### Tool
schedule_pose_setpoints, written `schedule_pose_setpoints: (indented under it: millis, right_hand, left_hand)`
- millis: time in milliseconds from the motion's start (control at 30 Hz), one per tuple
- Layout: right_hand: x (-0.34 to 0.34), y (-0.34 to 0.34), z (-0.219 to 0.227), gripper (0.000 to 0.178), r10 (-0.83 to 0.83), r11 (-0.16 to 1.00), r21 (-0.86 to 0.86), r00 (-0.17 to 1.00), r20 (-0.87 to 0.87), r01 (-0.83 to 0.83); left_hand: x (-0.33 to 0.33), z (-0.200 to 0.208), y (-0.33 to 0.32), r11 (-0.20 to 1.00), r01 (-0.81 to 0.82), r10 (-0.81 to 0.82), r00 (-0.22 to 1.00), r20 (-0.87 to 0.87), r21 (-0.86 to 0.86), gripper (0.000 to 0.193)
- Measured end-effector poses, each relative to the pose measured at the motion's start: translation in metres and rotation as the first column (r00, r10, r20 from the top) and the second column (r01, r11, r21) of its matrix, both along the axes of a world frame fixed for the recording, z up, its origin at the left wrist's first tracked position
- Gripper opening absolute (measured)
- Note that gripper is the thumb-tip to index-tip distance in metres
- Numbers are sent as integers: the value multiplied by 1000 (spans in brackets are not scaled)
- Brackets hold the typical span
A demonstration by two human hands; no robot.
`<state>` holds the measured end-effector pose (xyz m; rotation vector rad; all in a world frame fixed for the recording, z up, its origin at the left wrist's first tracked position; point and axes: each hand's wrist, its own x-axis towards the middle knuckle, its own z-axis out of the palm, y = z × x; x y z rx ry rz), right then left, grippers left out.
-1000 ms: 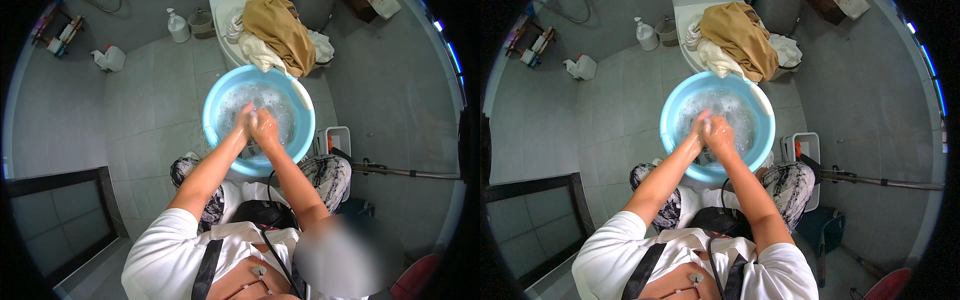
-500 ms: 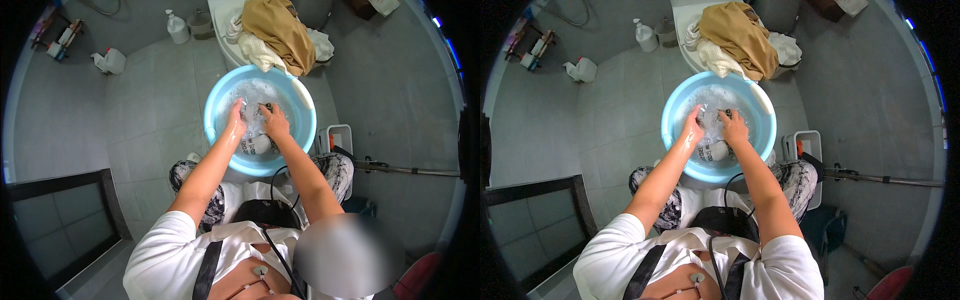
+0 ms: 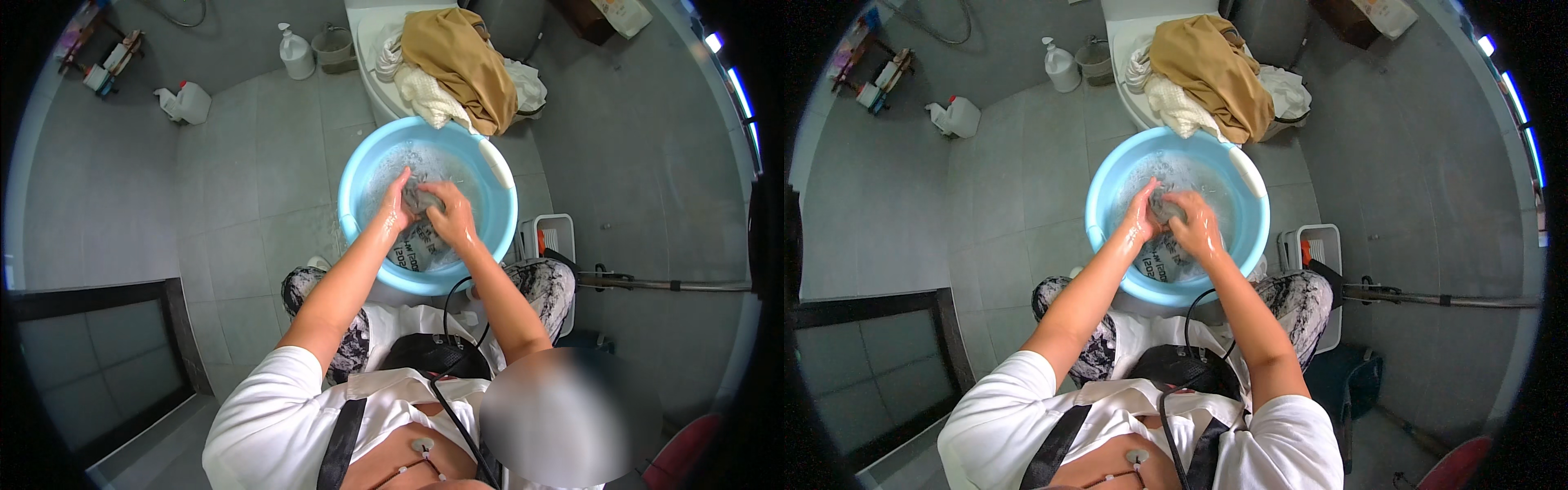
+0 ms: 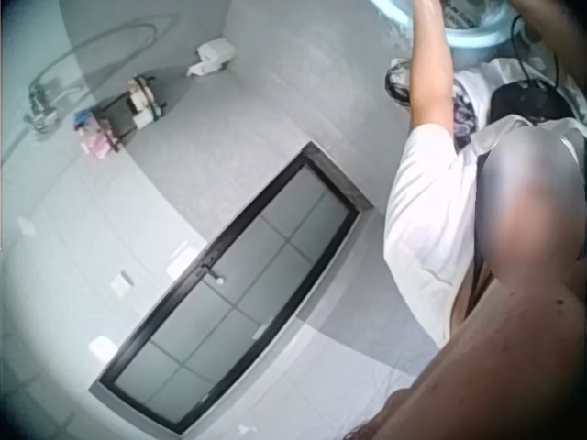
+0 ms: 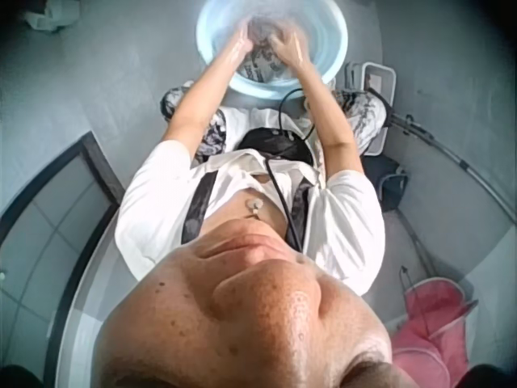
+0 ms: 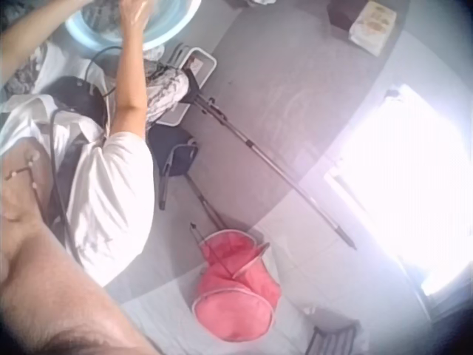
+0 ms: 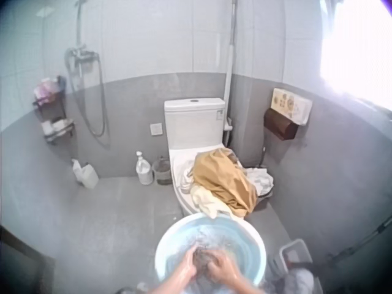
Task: The person washes a garment by hand in a basin of soapy water, rubbing the fabric against itself and squeezing it repeatedly.
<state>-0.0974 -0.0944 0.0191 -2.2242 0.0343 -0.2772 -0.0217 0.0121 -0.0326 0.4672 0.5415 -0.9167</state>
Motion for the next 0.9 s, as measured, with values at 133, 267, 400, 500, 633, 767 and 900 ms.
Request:
schedule_pose_setpoints:
  millis: [133,267,400,500,633,767,900]
  right_hand:
    - [-23,20,21,43,95,995,-31,993,67,-93]
    - [-21,25,19,37,97,994,-47,994,49,-95]
    - [-16,29,8,28,6,986,-165,1000,-11,-7]
    - [-10,23,-1,28,-90,978,-195,992,-93,70]
    - [-5,15,5,29,-165,978,-165,953,-252,126]
    - [3,-17,11,31,-163,934,235,905,-393,270]
    - [-8,-40,11,25,-60,552,793,961,-269,257]
  left_hand:
    - [-6,28,4,993,89,-103,978,181,83,29]
    - [-13,41,3,987,156,-159,967,201,30,33]
    - [-9,31,-3,983,167,-174,981,90,78,35]
    - [-11,22,-10,982,97,-101,995,16,163,30]
    - [-18,-2,-19,974,-91,69,992,108,208,24]
    - [-10,-9,-18,938,-107,0,951,311,329,32]
    - [3,-12,-12,700,-240,-378,675,634,673,35]
